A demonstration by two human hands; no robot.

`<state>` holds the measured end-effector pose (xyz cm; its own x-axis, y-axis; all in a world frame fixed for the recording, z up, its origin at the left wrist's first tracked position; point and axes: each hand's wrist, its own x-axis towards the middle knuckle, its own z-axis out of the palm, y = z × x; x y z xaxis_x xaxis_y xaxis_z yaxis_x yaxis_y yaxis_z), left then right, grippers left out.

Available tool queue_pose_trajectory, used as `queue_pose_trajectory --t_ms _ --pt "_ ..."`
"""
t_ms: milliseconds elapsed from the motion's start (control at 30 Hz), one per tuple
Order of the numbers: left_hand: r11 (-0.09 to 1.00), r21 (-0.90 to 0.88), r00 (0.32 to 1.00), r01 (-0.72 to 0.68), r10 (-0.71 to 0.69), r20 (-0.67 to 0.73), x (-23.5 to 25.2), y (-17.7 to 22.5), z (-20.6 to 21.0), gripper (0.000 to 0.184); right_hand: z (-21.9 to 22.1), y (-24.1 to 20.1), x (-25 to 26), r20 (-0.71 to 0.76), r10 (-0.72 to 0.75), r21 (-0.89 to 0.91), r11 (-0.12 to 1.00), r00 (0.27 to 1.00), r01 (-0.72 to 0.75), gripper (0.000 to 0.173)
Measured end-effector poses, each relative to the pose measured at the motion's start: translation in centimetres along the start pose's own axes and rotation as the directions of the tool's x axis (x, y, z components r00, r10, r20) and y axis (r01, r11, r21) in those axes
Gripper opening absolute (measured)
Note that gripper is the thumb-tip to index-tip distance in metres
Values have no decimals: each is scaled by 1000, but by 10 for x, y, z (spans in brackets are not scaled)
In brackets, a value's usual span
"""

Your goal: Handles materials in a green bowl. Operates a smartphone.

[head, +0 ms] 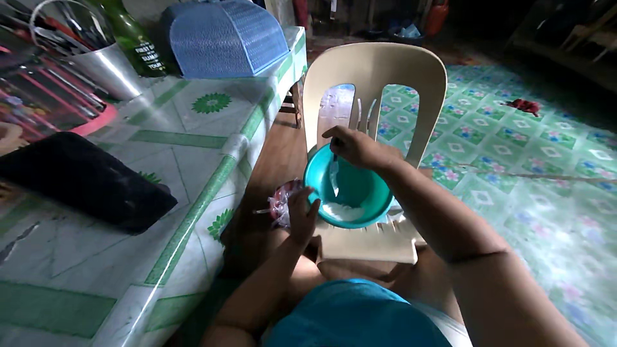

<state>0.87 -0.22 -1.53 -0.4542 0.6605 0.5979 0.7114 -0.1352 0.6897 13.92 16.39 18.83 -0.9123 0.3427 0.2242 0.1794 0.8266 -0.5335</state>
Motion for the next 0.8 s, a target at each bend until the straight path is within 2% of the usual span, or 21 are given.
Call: queue_pose_trajectory --t_ms 100,167,233,367,400,467,533,600,667,733,800 --pt "986 -66 981 154 -145 126 46 27 -14 41 -2 5 1 13 -50 41 998 999 49 33" --pt "968 -63 932 242 -214 294 76 44 -18 48 -1 7 1 41 -48 32 998 998 47 32" --pt "964 -26 879 263 -229 419 95 49 -13 56 0 4 -1 59 -20 21 1000 998 19 32" --pt "957 5 848 291 -261 462 106 56 -2 39 3 6 -10 38 13 62 998 999 -16 29" --pt "950 -10 850 311 -273 451 105 55 1 33 4 11 -12 -23 17 100 995 1000 -15 28" --pt "940 -30 853 340 -295 430 105 51 5 25 7 24 -16 -236 65 250 968 970 -5 30" --pt "931 -31 851 364 -319 417 104 45 6 24 10 39 -21 -386 219 440 898 896 -30 39" --pt "918 -50 853 394 -344 393 104 36 7 24 15 56 -29 -316 404 493 843 858 -216 42" --pt "920 -84 867 382 -325 378 104 29 7 24 32 70 -39 -130 533 391 802 836 -451 35" --pt "918 -102 870 382 -321 374 105 26 8 23 62 96 -46 -10 575 333 773 818 -539 31" --pt "916 -107 872 386 -324 367 106 24 8 24 93 120 -51 37 588 344 751 808 -563 29"
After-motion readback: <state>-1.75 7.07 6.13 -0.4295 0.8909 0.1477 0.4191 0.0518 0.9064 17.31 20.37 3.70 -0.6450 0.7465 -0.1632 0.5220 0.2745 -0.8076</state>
